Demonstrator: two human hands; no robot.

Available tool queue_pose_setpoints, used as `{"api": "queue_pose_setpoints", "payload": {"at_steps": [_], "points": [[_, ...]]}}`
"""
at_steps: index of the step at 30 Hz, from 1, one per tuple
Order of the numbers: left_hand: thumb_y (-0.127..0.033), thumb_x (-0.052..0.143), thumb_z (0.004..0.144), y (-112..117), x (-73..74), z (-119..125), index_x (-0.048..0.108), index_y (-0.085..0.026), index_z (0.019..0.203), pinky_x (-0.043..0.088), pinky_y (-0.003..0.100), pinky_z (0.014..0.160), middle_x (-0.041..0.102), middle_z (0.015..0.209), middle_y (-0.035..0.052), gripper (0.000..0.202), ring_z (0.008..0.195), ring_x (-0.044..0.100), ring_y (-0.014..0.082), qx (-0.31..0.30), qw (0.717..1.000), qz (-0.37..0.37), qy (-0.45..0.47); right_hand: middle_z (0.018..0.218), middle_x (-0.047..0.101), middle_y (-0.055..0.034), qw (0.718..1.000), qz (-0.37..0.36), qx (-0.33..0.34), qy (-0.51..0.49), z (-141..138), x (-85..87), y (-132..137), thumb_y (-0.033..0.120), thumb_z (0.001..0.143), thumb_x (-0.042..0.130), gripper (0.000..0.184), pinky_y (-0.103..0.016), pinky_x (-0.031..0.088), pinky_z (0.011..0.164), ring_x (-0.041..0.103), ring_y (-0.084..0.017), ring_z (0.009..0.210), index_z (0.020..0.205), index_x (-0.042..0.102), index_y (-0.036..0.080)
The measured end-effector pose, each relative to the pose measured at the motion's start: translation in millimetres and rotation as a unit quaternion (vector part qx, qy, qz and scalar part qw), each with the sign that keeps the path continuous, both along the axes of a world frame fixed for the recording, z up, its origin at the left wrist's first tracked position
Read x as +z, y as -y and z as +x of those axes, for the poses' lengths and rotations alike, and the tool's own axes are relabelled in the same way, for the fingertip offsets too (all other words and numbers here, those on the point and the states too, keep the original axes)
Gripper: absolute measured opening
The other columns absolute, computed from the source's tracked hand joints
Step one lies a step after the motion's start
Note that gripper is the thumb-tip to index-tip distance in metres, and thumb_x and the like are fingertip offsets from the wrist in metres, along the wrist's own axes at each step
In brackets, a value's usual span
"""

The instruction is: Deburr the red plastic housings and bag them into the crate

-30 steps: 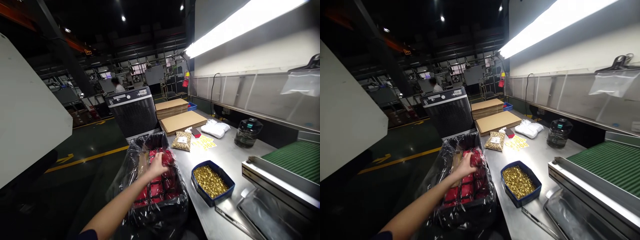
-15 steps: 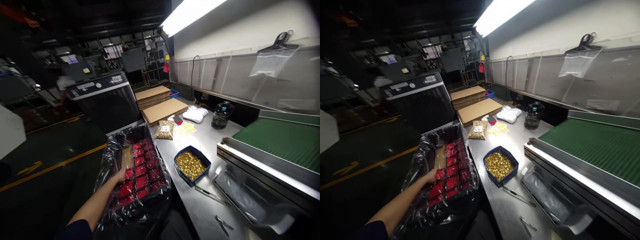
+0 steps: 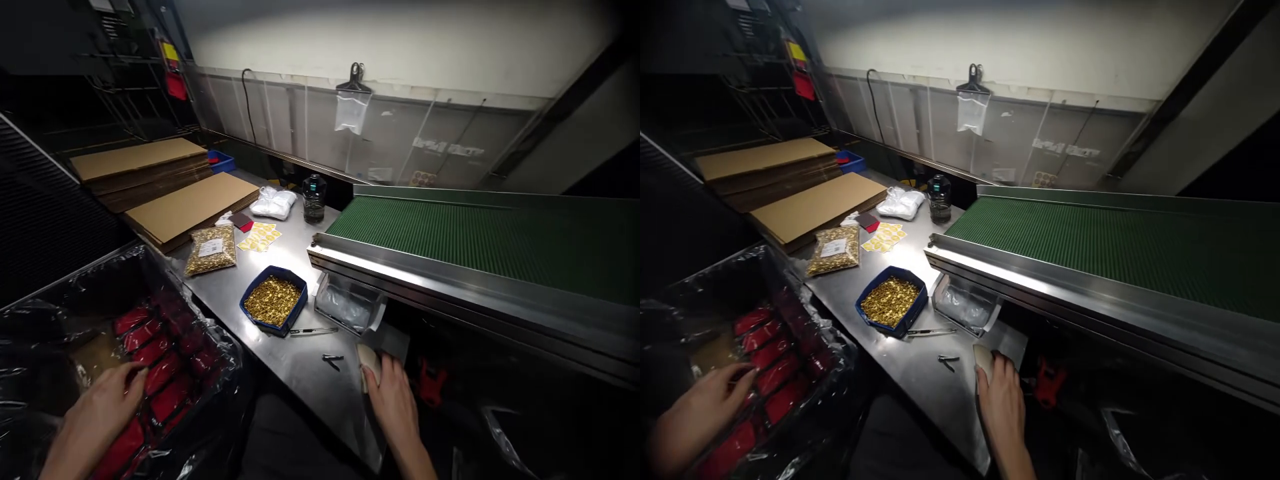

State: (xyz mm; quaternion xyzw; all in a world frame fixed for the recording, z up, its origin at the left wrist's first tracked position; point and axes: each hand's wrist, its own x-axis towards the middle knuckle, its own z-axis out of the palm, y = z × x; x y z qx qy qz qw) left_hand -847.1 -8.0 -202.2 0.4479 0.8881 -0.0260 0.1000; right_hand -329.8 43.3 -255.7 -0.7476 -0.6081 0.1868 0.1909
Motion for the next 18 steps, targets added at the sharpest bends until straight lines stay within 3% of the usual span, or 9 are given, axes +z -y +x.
{"api": "queue_pose_setpoints", "payload": {"at_steps": [2,4,5,7,9,11,13,15,18], "points": [[-0.065,0.031,0.097,-7.9,24.1,56.2,0.061,-0.035,0.113,0.050,0.032,0.082,0.072,0.102,-0.0109,0.046,0.092,0.066,0.0221,0.005,0.989,0.122,0.087,0.119,0.061,-0.0187,1.000,-0.001,-0.009,0.001,-9.8,-3.5,-6.0,0.045,0.092,0.048,0.047,-0.047,0.047,0.094,0.057,-0.039,0.114,0.128,0.057,0.016],[-0.068,0.046,0.090,-20.3,36.6,130.2,0.065,-0.032,0.105,0.052,0.030,0.078,0.073,0.093,-0.0079,0.043,0.086,0.066,0.0223,-0.072,0.949,0.202,0.233,0.119,0.059,-0.0186,1.000,-0.003,-0.019,-0.008,-16.3,-7.4,-10.2,0.041,0.091,0.053,0.046,-0.045,0.046,0.094,0.057,-0.038,0.113,0.129,0.056,0.015],[-0.059,0.046,0.094,-28.3,36.0,169.2,0.066,-0.029,0.104,0.052,0.030,0.085,0.073,0.102,-0.0035,0.038,0.094,0.066,0.0227,-0.166,0.917,0.196,0.305,0.117,0.059,-0.0179,1.000,-0.007,-0.025,-0.017,-18.1,-9.1,-12.2,0.040,0.091,0.055,0.046,-0.045,0.046,0.093,0.057,-0.037,0.112,0.129,0.056,0.015],[-0.040,0.041,0.101,-46.7,21.7,239.7,0.065,-0.026,0.108,0.049,0.031,0.093,0.069,0.109,0.0038,0.028,0.104,0.063,0.0228,-0.344,0.858,0.129,0.358,0.114,0.061,-0.0143,0.998,-0.016,-0.033,-0.046,-18.4,-10.9,-15.6,0.039,0.090,0.060,0.044,-0.046,0.047,0.093,0.059,-0.032,0.108,0.127,0.057,0.015],[-0.029,0.060,0.091,-65.2,-3.3,289.5,0.060,-0.025,0.116,0.048,0.033,0.095,0.062,0.117,0.0066,0.026,0.111,0.058,0.0249,-0.388,0.844,0.100,0.356,0.108,0.064,-0.0091,0.995,-0.027,-0.034,-0.091,-14.8,-10.6,-15.4,0.042,0.092,0.062,0.039,-0.045,0.049,0.092,0.063,-0.027,0.102,0.122,0.059,0.016],[-0.017,0.066,0.082,-80.0,-27.9,314.9,0.060,-0.024,0.109,0.047,0.037,0.096,0.058,0.120,0.0083,0.029,0.114,0.055,0.0280,-0.401,0.844,0.079,0.349,0.101,0.068,-0.0062,0.988,-0.035,-0.042,-0.146,-7.6,-8.6,-7.6,0.048,0.096,0.056,0.038,-0.042,0.051,0.088,0.066,-0.025,0.096,0.115,0.061,0.016],[-0.011,0.064,0.080,-88.7,-44.1,320.9,0.058,-0.022,0.100,0.044,0.041,0.098,0.057,0.117,0.0088,0.023,0.114,0.052,0.0296,-0.399,0.846,0.067,0.347,0.097,0.071,-0.0072,0.975,-0.039,-0.064,-0.207,1.8,-6.5,10.6,0.058,0.096,0.049,0.046,-0.038,0.053,0.082,0.069,-0.027,0.092,0.109,0.063,0.016],[-0.009,0.060,0.082,-90.0,-50.1,316.5,0.055,-0.021,0.094,0.041,0.045,0.101,0.057,0.113,0.0092,0.018,0.113,0.050,0.0304,-0.387,0.849,0.063,0.354,0.097,0.074,-0.0096,0.959,-0.039,-0.090,-0.267,10.5,-5.5,37.8,0.068,0.092,0.046,0.056,-0.035,0.055,0.077,0.071,-0.029,0.090,0.107,0.064,0.017],[-0.016,0.049,0.092,-76.2,-46.6,306.5,0.050,-0.021,0.097,0.040,0.046,0.099,0.057,0.105,0.0095,0.008,0.106,0.052,0.0285,-0.352,0.847,0.063,0.392,0.089,0.076,-0.0113,0.929,-0.045,-0.125,-0.346,16.1,-6.4,83.9,0.077,0.084,0.050,0.065,-0.035,0.058,0.070,0.073,-0.029,0.081,0.104,0.065,0.017]]}}
